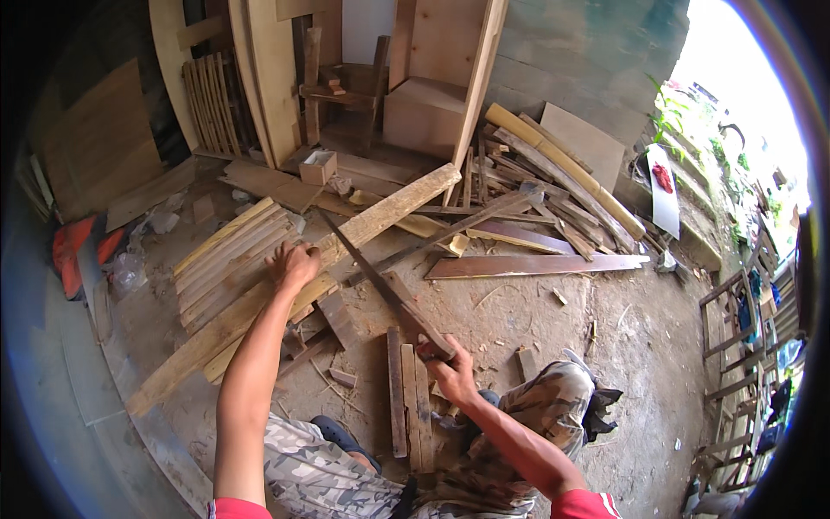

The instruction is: The person sits on the floor and uses a hammer to break a long wooden plank into smaller pieces. They repeatedly strike the plank, reposition it, and separate the broken sections, accumulating a pile of wood fragments.

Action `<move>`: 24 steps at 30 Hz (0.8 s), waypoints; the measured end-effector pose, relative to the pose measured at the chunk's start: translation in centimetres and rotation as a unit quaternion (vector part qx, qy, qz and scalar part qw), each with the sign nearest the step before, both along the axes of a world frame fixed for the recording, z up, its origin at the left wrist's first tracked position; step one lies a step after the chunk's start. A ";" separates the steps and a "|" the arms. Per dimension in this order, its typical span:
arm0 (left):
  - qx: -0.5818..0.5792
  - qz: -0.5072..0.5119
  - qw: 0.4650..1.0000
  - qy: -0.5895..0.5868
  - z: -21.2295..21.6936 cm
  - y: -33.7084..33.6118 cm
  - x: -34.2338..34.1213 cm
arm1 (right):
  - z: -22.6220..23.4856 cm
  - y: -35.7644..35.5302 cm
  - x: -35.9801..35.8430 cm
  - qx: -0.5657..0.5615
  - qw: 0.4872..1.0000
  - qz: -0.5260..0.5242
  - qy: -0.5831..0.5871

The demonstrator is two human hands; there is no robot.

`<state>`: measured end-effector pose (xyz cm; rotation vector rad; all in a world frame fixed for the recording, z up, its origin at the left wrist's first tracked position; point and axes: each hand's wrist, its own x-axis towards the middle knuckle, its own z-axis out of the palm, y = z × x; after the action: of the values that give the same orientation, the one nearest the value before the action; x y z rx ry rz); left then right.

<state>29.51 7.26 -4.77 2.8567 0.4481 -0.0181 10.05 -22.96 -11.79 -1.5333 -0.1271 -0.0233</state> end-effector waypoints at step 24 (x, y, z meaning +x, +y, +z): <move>-0.106 0.101 0.987 -0.073 -2.4 2.6 1.2 | 1.8 1.5 -2.6 -0.172 0.982 -0.019 -0.080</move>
<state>30.68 9.89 -7.16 2.5713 0.6604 0.1683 7.44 -21.46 -10.00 -1.8789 -0.2392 -0.1627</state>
